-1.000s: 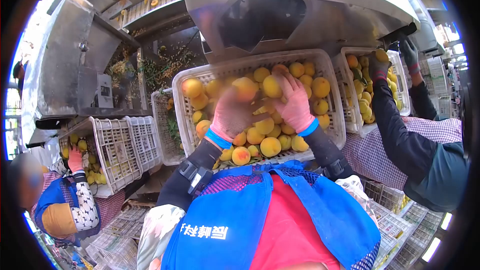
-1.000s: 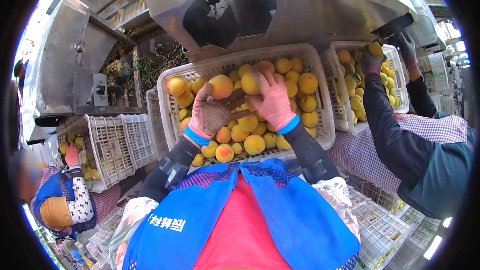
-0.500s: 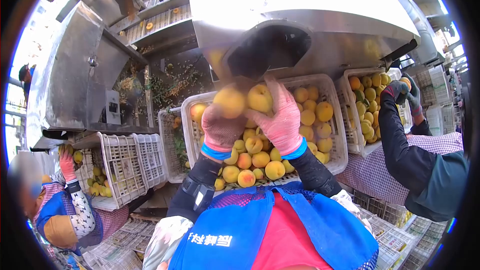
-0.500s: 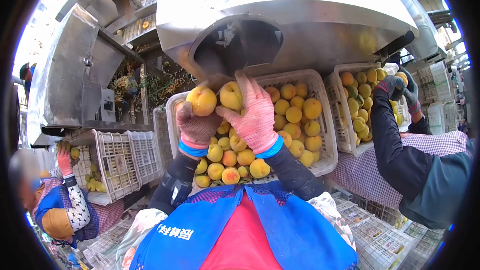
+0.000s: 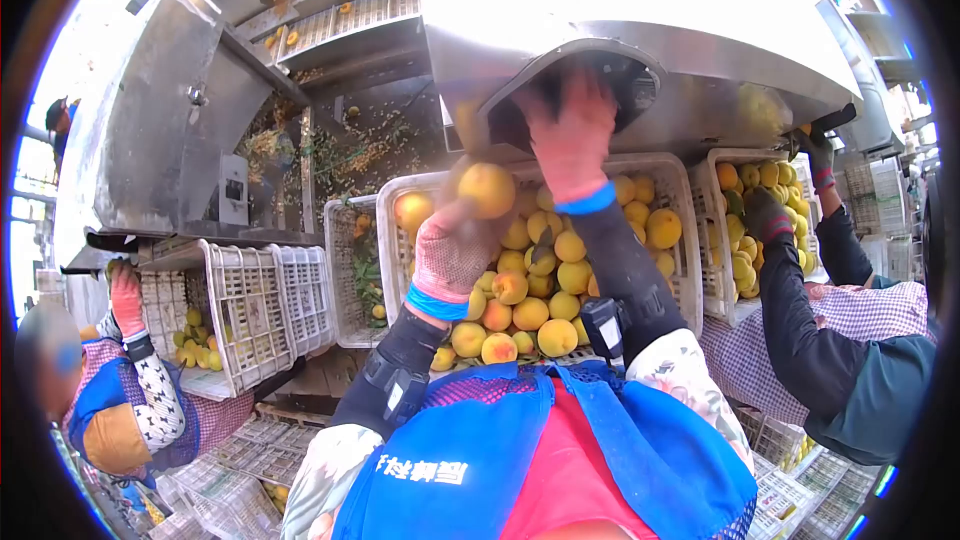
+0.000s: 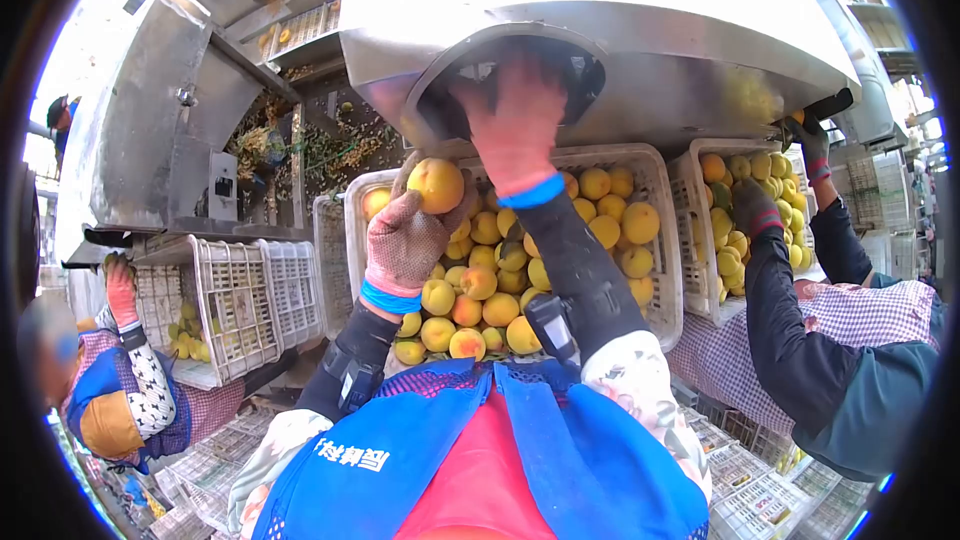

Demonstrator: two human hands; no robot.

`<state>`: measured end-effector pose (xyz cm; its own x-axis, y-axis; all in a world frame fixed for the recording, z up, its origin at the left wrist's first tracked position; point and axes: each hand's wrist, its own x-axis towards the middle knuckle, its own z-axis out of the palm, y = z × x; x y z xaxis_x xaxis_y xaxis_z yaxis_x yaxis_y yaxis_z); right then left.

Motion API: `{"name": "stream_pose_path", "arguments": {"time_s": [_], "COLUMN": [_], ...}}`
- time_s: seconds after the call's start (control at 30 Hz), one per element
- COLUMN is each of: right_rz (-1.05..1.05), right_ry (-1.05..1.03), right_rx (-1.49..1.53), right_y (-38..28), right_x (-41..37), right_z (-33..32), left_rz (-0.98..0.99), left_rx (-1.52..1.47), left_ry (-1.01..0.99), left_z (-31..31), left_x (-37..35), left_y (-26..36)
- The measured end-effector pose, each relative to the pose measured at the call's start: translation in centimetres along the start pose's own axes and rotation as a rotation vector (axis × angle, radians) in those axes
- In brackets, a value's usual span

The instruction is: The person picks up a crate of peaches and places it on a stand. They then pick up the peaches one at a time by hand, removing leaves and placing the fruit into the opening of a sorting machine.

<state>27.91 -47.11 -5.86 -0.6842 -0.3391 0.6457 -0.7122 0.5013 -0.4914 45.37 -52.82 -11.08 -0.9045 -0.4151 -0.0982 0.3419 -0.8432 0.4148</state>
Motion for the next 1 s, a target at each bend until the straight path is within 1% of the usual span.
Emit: {"name": "stream_pose_path", "arguments": {"time_s": [0.07, 0.1, 0.17, 0.2, 0.3, 0.33, 0.4, 0.43, 0.53, 0.6, 0.7, 0.73, 0.77, 0.8, 0.83, 0.87, 0.9, 0.93, 1.0], "right_rz": [-0.019, -0.026, -0.137, -0.131, -0.126, -0.115, -0.094, -0.085, -0.08, -0.081, 0.001, -0.01, -0.021, -0.03, -0.016, -0.015, -0.076, -0.136, -0.094], "right_ry": [-0.222, -0.335, -0.43, -0.419, -0.418, -0.417, -0.42, -0.386, -0.279, -0.204, -0.14, -0.07, -0.004, 0.058, -0.033, -0.107, -0.038, 0.034, 0.013], "right_rx": [0.383, 0.571, 0.371, 0.408, 0.351, 0.331, 0.291, 0.293, 0.283, 0.256, 0.245, 0.223, 0.202, 0.182, 0.072, -0.035, -0.007, 0.019, -0.001], "right_y": [-0.4, -0.6, -1.7, -1.5, -0.9, -1.1, -1.6, -1.8, -2.0, -1.3, -1.0, -0.7, -0.2, 0.3, 0.8, 1.4, 2.6, 3.5, 3.5], "right_x": [-3.8, -5.7, -8.7, -9.4, -9.1, -9.2, -9.4, -9.5, -9.2, -9.2, -7.5, -7.3, -7.1, -6.7, -5.6, -3.3, -1.3, -0.4, 1.3], "right_z": [-2.6, -3.5, -4.4, -4.3, -4.8, -5.1, -6.0, -6.2, -6.2, -5.3, -4.8, -4.2, -3.5, -2.6, -1.6, -0.1, 2.4, 4.1, 3.0], "left_rz": [0.024, -0.03, -0.158, -0.18, -0.179, -0.07, 0.013, 0.055, -0.006, 0.218, 0.365, 0.265, 0.218, 0.128, 0.012, -0.106, -0.273, -0.332, -0.409], "left_rx": [0.016, -0.005, -0.042, -0.04, -0.001, 0.188, 0.427, 0.543, 0.978, 1.197, 1.316, 1.269, 1.292, 1.385, 1.518, 1.683, 1.975, 2.097, 2.335], "left_ry": [0.018, 0.056, 0.136, 0.145, 0.173, 0.165, 0.107, 0.079, 0.209, 0.106, 0.053, 0.107, 0.115, 0.095, 0.067, 0.002, -0.105, -0.197, -0.401], "left_z": [0.4, 0.5, 0.6, 0.7, 1.8, 2.2, 3.0, 3.2, 3.0, 0.6, -3.8, -2.4, -3.3, -5.2, -7.1, -8.2, -7.2, -7.5, -7.9], "left_x": [-0.2, -0.3, -0.6, -0.8, -0.8, -1.1, -1.0, -1.0, 1.5, 3.8, 5.8, 4.2, 3.3, 2.0, 0.6, -0.4, -1.4, -2.6, -3.8], "left_y": [0.3, 0.5, 0.6, 0.1, -0.6, -0.6, -0.1, 0.1, 0.7, 0.1, -0.8, -0.3, -0.6, -1.2, -2.1, -3.0, -3.4, -4.3, -5.6]}}
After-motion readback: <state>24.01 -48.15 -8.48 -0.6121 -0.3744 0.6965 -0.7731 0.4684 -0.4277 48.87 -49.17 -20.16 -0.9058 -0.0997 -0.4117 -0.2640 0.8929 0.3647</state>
